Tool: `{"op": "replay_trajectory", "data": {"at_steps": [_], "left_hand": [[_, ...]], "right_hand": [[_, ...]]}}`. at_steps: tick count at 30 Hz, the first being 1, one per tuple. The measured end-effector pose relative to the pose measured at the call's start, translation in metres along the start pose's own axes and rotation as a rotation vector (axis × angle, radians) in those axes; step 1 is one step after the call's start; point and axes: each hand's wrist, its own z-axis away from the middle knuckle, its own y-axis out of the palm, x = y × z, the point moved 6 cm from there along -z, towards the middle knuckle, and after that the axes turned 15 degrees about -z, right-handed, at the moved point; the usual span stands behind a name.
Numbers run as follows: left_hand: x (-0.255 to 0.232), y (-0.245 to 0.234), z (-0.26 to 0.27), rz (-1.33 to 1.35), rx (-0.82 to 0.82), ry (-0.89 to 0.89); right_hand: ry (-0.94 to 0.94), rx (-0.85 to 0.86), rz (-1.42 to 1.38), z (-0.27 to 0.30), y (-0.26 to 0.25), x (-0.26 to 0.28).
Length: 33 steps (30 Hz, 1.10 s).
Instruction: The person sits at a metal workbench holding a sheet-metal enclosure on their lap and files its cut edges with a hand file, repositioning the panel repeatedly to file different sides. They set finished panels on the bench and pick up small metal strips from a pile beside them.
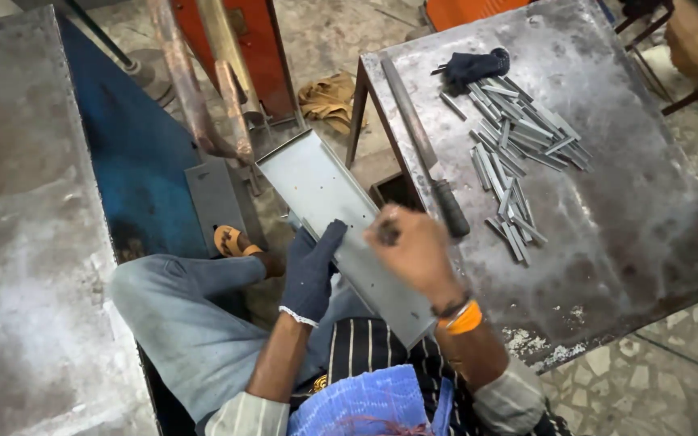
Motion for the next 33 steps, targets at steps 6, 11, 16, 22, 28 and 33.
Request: {"op": "replay_trajectory", "data": {"at_steps": [6, 11, 16, 22, 28, 33], "left_hand": [[0.012, -0.013, 0.005, 0.118, -0.035, 0.037], [0.014, -0.025, 0.007, 0.189, -0.019, 0.053], [0.013, -0.03, 0.016, 0.182, -0.035, 0.072], [0.02, -0.037, 0.023, 0.023, -0.105, 0.118], [0.008, -0.044, 0.033, 0.044, -0.149, 0.169], [0.006, -0.055, 0.041, 0.154, -0.184, 0.14]], "right_hand": [[-0.196, 0.057, 0.154, 0.024, 0.038, 0.04], [-0.151, 0.084, -0.064, 0.021, 0.029, 0.05], [-0.015, 0.008, -0.069, 0.019, 0.025, 0.053], [-0.375, -0.099, 0.182, 0.036, 0.053, 0.064], [-0.504, 0.007, 0.204, 0.043, 0.065, 0.071], [-0.397, -0.152, 0.274, 0.015, 0.031, 0.085]]}}
